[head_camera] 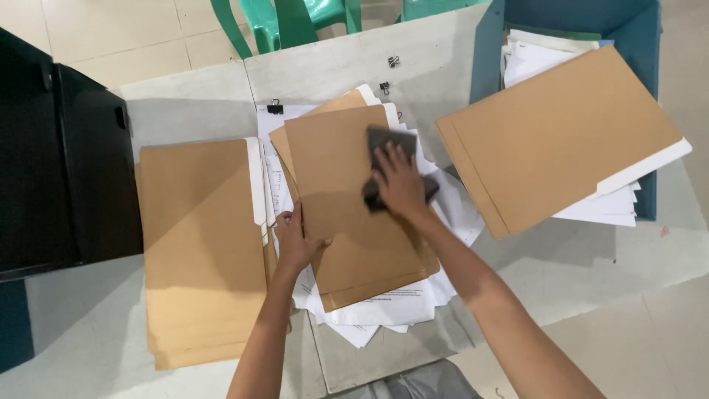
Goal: The person wipes the surface of brown file folders with a dark cloth. They handle the folders one at a time, moving them from a stack on the table to a blue bin on the left side.
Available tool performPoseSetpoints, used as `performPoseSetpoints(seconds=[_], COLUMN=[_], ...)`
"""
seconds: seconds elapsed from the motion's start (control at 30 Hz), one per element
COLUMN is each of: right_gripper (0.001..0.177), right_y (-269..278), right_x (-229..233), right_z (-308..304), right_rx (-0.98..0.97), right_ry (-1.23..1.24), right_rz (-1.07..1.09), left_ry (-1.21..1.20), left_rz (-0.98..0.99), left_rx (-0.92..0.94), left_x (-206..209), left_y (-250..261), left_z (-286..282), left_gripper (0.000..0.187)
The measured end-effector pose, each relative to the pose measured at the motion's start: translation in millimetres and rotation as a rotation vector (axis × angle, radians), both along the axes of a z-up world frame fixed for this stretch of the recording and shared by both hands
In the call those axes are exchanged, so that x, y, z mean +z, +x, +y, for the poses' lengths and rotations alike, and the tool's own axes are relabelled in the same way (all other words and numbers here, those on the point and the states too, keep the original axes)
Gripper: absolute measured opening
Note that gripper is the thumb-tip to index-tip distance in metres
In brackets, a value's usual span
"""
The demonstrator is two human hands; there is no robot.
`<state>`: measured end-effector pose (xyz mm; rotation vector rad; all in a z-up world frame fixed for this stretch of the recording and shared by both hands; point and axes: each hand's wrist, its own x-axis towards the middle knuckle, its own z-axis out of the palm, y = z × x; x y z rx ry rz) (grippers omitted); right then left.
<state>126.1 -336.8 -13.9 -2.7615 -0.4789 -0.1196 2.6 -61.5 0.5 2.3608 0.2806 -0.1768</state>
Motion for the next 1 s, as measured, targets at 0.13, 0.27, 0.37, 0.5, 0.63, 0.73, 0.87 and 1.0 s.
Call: performPoseSetpoints(seconds=[0.13,0.27,0.37,0.5,0.63,0.73,0.87,1.0], right_gripper=[0.057,0.058,0.057,0.057,0.066,0.064,0.060,0.055], right_y=[52.4,3.1,-59.4,-77.6,2.5,67.2,95.9,44.6], right_x=[-23.3,-4.7,10.8,41.3,41.3,15.7,-16.5,-16.3], right_z=[0.3,33.9,61.6,82.5,88.7,104.3,135.2,153.1], right_rx=[-0.041,0.075,0.239,0.444,0.268,0.118,0.122,0.390], right_ry=[0.046,-0.002,-0.026,0.115,0.018,-0.021,-0.006,-0.018], right_rz=[0.024,-0.035,-0.062,0.058,0.093,0.084,-0.004,-0.101], left_ry=[0.007,0.046,0.061,0.038,0.011,0.017,0.039,0.003], left_rz=[0.074,0.062,0.045,-0.002,0.031,0.034,0.023,0.055], left_rx=[0.045,0.032,0.024,0.036,0.032,0.044,0.065,0.088], left_x=[1.0,3.9,-6.6,-15.6,-3.5,-1.6,-1.9,-4.3], left_y=[1.9,1.1,-3.4,-3.0,-2.5,-1.0,-2.8,-2.6], left_z=[-1.7,-5.3,-3.7,0.5,-3.8,-4.1,-7.7,-7.8], left_gripper=[0.124,0.127,0.126,0.125,0.129,0.129,0.129,0.129])
